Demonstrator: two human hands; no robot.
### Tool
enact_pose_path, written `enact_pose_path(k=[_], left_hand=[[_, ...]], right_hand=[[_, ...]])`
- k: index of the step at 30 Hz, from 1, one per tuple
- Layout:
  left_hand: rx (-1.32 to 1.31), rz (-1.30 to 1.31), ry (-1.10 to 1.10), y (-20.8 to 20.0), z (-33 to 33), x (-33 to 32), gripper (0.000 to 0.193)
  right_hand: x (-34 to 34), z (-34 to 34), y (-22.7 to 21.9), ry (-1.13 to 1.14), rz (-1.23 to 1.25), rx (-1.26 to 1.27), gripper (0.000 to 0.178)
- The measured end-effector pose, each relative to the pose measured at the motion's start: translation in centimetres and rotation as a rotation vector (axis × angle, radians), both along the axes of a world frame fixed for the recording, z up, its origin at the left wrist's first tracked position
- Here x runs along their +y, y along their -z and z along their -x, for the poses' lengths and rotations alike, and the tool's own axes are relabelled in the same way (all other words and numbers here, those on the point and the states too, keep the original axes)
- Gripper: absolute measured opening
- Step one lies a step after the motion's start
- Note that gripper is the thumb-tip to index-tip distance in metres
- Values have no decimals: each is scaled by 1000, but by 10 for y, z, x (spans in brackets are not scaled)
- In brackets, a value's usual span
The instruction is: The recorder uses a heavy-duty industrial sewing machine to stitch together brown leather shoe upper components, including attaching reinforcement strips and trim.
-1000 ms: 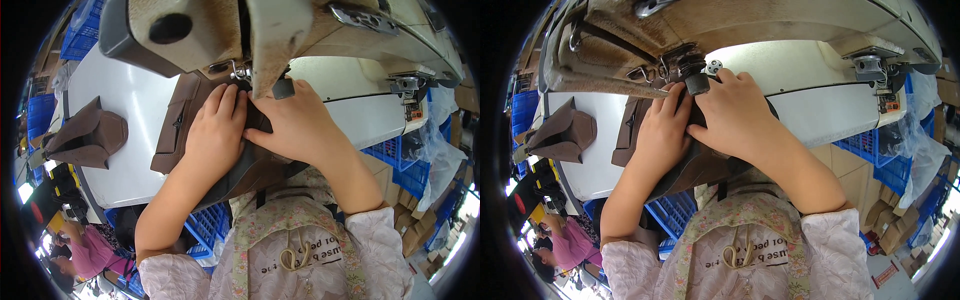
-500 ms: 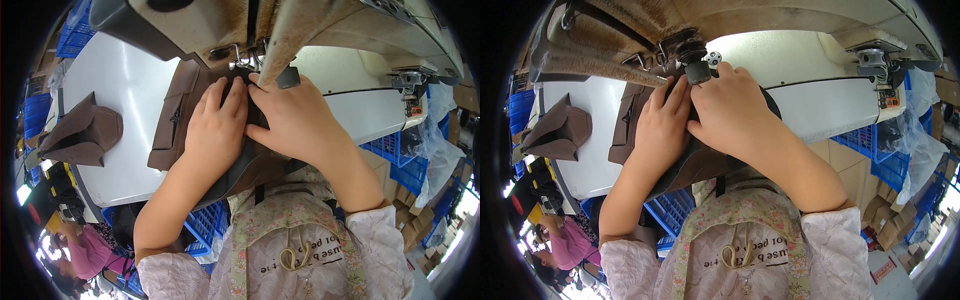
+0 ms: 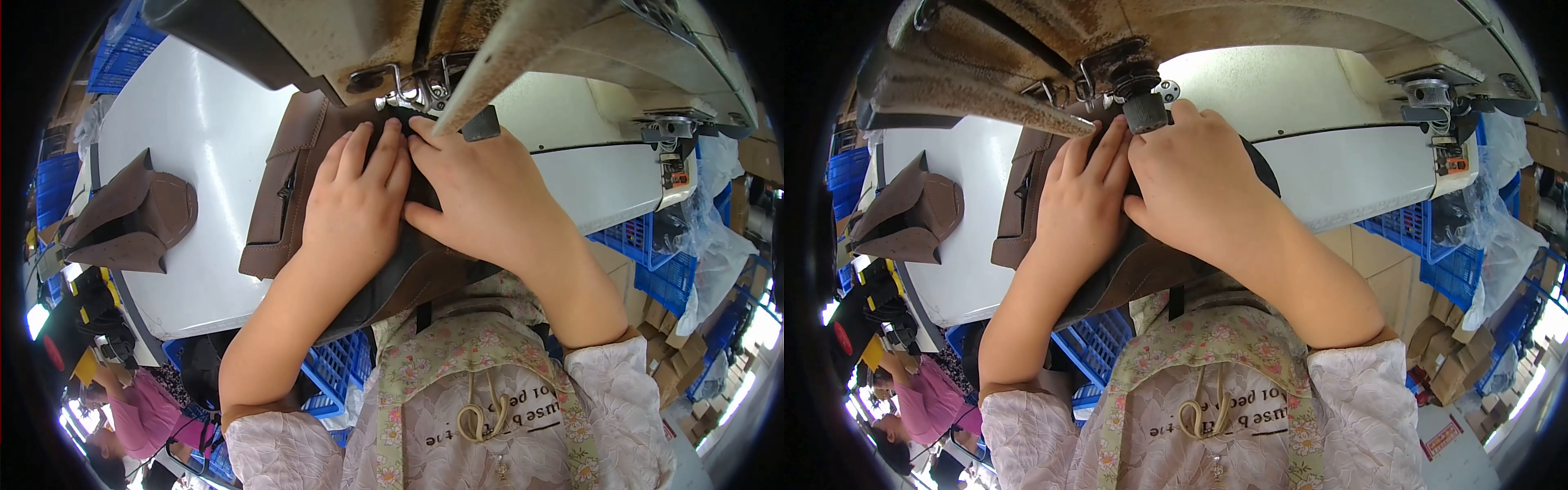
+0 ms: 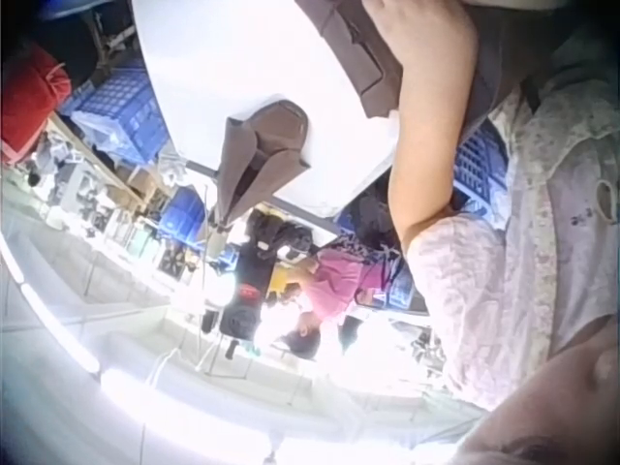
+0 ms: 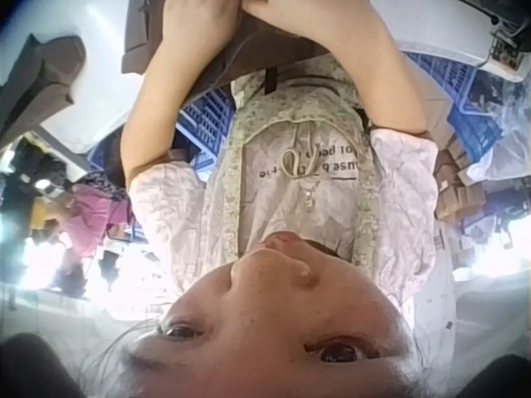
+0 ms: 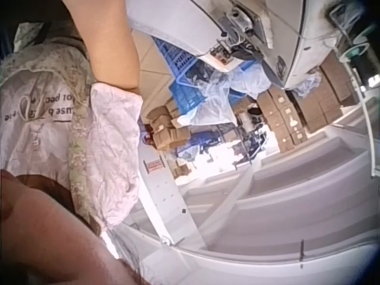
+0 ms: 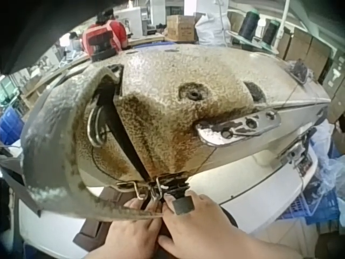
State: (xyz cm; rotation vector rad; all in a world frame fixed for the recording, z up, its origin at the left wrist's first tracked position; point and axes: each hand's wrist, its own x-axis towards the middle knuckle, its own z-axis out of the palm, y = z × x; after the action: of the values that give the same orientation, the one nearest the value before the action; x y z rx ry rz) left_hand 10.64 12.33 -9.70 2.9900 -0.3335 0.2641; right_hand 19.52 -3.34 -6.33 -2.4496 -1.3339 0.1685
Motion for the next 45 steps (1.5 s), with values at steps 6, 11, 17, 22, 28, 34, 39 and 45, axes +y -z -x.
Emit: enact_pose_path(k=[6,11,17,22,28,34,39,45], left_hand=[[32,39,-12,-1,0,0,52],[17,34,-13,-3,-1,3,53],[1,38,-6,-4,-4,4,51],[1,35,-19,-4,-3,5,51],[1,28,-30,-3,-9,8,51],[0,48,-59,-2,-9,7,54],[72,124,-65,-3,-9,7,63],[37,45,-47,-5,-10,8,57]], right_hand=[[-4,-3,5,2,-126,52,36],[0,-5,-1,2,-56,106,37],[0,-9,-1,-6,-31,101,38],[2,-9,1,-5,-55,81,39],[4,-15,15,-30,-196,-24,43],[4,-16,16,-34,-229,11,44],[3,-16,16,-30,-234,24,42],[4,-14,6,-18,-184,34,45]])
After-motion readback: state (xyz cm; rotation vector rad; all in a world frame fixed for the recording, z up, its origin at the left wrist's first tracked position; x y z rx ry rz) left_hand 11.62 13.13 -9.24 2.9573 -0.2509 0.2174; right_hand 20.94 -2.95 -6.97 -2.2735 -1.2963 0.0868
